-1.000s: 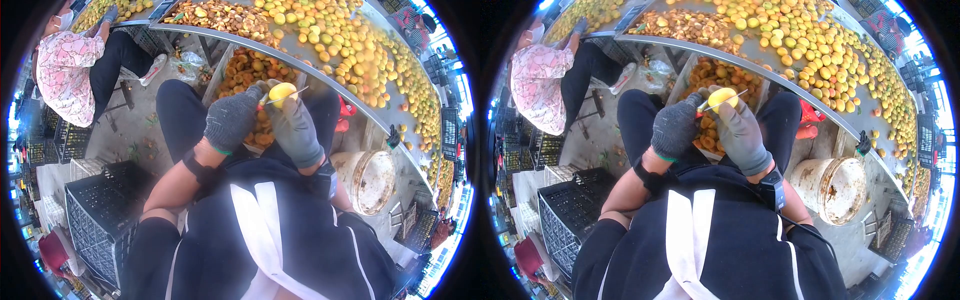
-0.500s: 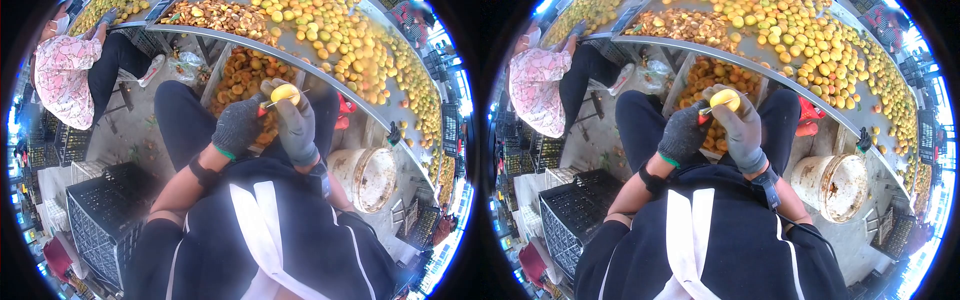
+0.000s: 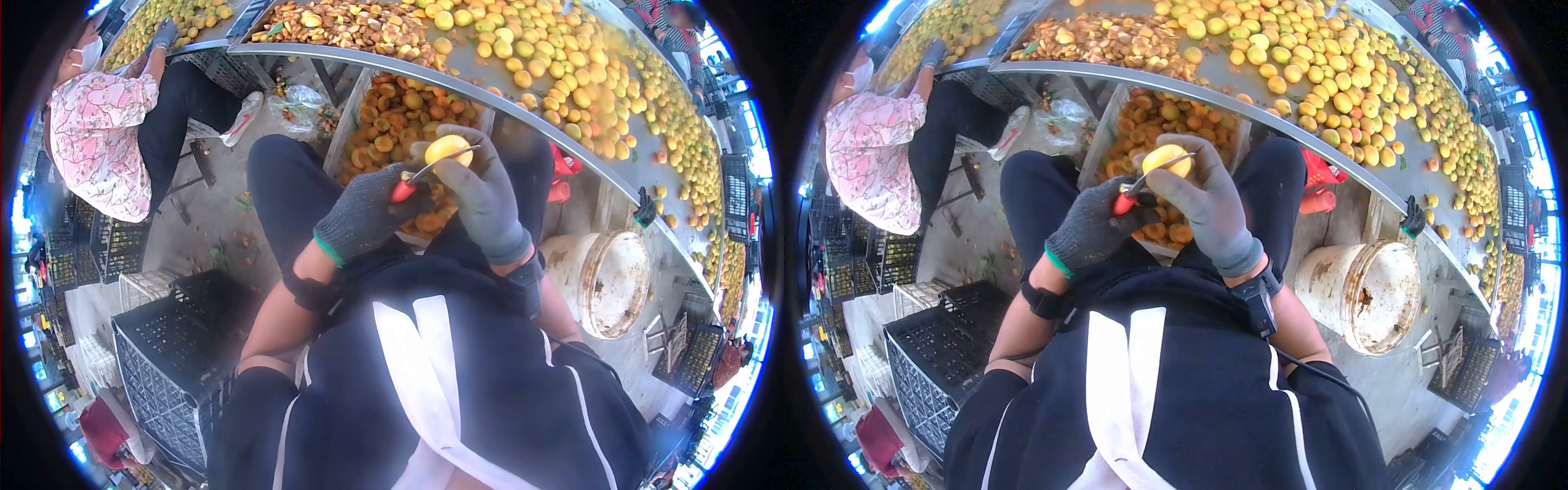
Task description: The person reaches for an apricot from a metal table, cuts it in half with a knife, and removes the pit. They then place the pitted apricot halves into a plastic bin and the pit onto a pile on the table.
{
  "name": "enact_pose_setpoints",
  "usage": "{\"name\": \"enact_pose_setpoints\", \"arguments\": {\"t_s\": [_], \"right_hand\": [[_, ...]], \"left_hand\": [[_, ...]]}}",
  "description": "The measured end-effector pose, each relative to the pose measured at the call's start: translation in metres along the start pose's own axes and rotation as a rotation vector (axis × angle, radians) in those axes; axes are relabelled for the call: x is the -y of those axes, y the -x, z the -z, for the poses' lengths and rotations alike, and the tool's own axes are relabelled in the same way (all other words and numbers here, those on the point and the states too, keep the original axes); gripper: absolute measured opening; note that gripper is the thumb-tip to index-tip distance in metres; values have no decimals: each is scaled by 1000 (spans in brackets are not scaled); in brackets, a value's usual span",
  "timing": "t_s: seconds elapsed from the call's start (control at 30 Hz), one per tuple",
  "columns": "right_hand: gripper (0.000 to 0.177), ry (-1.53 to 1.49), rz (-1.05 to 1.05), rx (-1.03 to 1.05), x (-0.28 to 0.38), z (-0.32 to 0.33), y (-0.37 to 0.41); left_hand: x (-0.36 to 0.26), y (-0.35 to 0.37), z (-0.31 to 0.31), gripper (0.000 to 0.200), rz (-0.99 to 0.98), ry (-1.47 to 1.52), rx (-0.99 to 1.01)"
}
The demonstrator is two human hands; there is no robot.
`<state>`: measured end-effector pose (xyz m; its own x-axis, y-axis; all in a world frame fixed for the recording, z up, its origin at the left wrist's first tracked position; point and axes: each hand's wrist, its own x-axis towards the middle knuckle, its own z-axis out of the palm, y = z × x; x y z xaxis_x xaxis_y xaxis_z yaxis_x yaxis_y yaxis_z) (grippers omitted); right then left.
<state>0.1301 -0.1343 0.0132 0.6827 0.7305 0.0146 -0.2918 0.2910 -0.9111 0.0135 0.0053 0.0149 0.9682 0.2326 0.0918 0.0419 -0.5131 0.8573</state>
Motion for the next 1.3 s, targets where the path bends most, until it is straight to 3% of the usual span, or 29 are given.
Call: {"name": "enact_pose_setpoints", "arguments": {"t_s": [0.03, 0.1, 0.13, 0.17, 0.23, 0.3, 0.37, 0.53, 0.63, 0.7, 0.8, 0.9, 1.0, 1.13, 1.3], "right_hand": [[36, -81, -24, 0, 4, -1, 0], [37, -203, -101, -29, 11, 13, -1], [38, -323, -176, -46, 13, 18, -1], [38, -322, -178, -49, 12, 19, 1], [40, -368, -345, 67, 7, 19, 5], [39, -405, -383, 100, 1, 15, 7], [33, -357, -402, 53, 3, -2, 15], [22, -567, -535, 47, 20, -15, 22], [19, -679, -500, 102, 3, -6, 21], [17, -606, -321, 24, -1, -13, 26], [16, -514, -205, -47, -6, -21, 31], [18, -355, -98, 57, -10, -14, 32], [18, -331, -36, 4, -14, -18, 30], [19, -232, -15, -17, -19, -15, 25], [18, 4, -19, -118, -22, -20, 19]], "left_hand": [[-6, 4, 6, 26, 0, 2, 9], [-14, 11, 16, 30, 223, 608, -66], [-8, 9, 16, 35, 14, 658, -178], [-8, 6, 18, 35, 16, 661, -176], [-19, 1, 25, 44, -120, 175, -171], [-17, -5, 16, 56, -74, 175, -140], [-9, -12, 8, 64, -181, 11, -37], [-14, -10, 7, 64, -83, 237, 56], [-13, -10, 3, 60, -41, 295, 55], [-12, -7, -4, 52, 58, 714, 34], [-19, -6, -6, 44, 36, 686, -39], [-21, -5, -5, 40, 106, 801, -53], [-19, -6, -12, 38, 57, 762, -138], [-15, -11, -22, 35, 55, 787, -232], [0, -22, -34, 28, 211, 980, -354]]}}
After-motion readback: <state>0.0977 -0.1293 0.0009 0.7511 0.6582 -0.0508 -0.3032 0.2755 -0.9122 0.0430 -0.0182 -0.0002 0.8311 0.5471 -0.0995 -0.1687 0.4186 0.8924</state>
